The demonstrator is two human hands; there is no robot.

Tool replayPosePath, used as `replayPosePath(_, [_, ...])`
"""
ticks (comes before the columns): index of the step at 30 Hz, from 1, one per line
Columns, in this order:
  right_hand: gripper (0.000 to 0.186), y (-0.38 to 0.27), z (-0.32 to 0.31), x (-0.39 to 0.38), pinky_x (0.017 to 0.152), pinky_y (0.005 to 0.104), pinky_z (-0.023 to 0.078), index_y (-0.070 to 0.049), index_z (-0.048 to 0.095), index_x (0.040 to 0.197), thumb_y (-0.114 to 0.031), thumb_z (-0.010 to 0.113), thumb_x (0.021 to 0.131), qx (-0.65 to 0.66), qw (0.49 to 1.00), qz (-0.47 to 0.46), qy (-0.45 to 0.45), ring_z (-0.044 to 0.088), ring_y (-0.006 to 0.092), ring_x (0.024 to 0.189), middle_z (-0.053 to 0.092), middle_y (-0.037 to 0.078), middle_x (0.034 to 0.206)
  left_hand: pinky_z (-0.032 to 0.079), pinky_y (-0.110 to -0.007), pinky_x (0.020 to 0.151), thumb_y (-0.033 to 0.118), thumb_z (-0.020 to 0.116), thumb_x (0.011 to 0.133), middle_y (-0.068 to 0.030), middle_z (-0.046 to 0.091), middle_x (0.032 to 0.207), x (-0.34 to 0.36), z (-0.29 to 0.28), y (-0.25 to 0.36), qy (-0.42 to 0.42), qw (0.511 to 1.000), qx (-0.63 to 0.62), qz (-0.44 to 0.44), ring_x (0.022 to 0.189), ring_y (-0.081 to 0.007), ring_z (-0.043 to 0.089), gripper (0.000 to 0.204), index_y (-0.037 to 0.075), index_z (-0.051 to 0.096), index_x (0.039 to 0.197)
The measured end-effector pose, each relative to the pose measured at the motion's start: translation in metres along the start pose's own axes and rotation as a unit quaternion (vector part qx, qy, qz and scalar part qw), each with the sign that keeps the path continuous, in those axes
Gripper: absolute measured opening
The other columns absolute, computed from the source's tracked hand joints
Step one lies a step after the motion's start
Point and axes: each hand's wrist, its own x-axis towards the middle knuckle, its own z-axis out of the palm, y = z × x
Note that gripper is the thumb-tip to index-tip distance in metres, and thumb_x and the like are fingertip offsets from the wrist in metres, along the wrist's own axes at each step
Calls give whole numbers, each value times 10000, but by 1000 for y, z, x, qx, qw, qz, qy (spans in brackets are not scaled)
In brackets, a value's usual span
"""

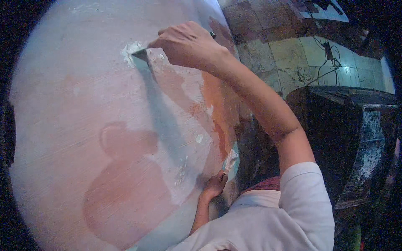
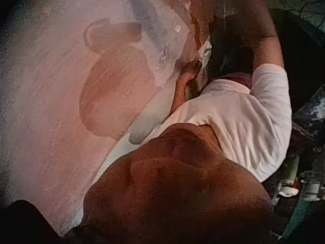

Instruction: The person applies patching compound to holes and cracks in a wall using two putty knives, smoothing the filler over the damaged areas.

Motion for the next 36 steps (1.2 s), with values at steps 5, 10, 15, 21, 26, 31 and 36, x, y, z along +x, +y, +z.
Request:
replayPosePath(5, [435,10,-13,12,668,372,526,-217,632,1202,-39,509,824,-51,997,36,-50,651,255,783,658,74,929,429,-539,786,292,403,965,-313,608,908,2,1,-4,-26,999,-18,-17,919,-469,587,291,30,475,1072])
replayPosePath(10, [410,23,6,26,699,402,526,-211,672,1115,-48,532,765,-33,999,5,3,658,279,886,673,102,955,439,-523,769,319,386,979,-283,619,914,7,8,-11,-3,1000,8,13,868,-453,608,330,52,475,1150])
replayPosePath(15, [412,6,11,12,594,312,512,-238,657,1172,-31,534,838,-61,998,-15,1,640,197,689,661,44,936,434,-533,760,313,393,964,-290,618,855,2,3,-4,-4,1000,-7,-8,859,-477,594,323,27,476,1090])
replayPosePath(21, [422,7,12,-11,557,312,500,-251,636,1198,-41,544,843,-42,998,-40,-5,616,201,629,655,34,930,434,-543,737,306,393,967,-284,617,802,3,6,-8,17,1000,-17,20,792,-486,597,313,25,479,1073])
replayPosePath(26, [398,20,13,9,590,352,505,-225,663,1136,-34,524,816,-48,998,-22,29,639,239,714,643,64,908,435,-540,751,302,390,969,-297,617,842,3,6,-6,19,1000,9,23,836,-481,598,313,20,472,1078])
replayPosePath(31, [432,20,21,11,568,322,502,-240,679,1135,4,506,824,-63,996,-36,59,632,205,643,649,31,905,437,-522,790,303,392,966,-328,605,933,-2,-1,6,-10,1000,-18,-7,924,-467,592,340,6,490,1099])
replayPosePath(36, [436,10,17,-11,568,331,505,-239,662,1161,-1,526,823,-53,998,-29,9,636,200,654,644,31,914,441,-523,783,305,386,968,-321,611,891,1,2,-1,5,1000,-1,9,905,-457,605,359,10,477,1151])
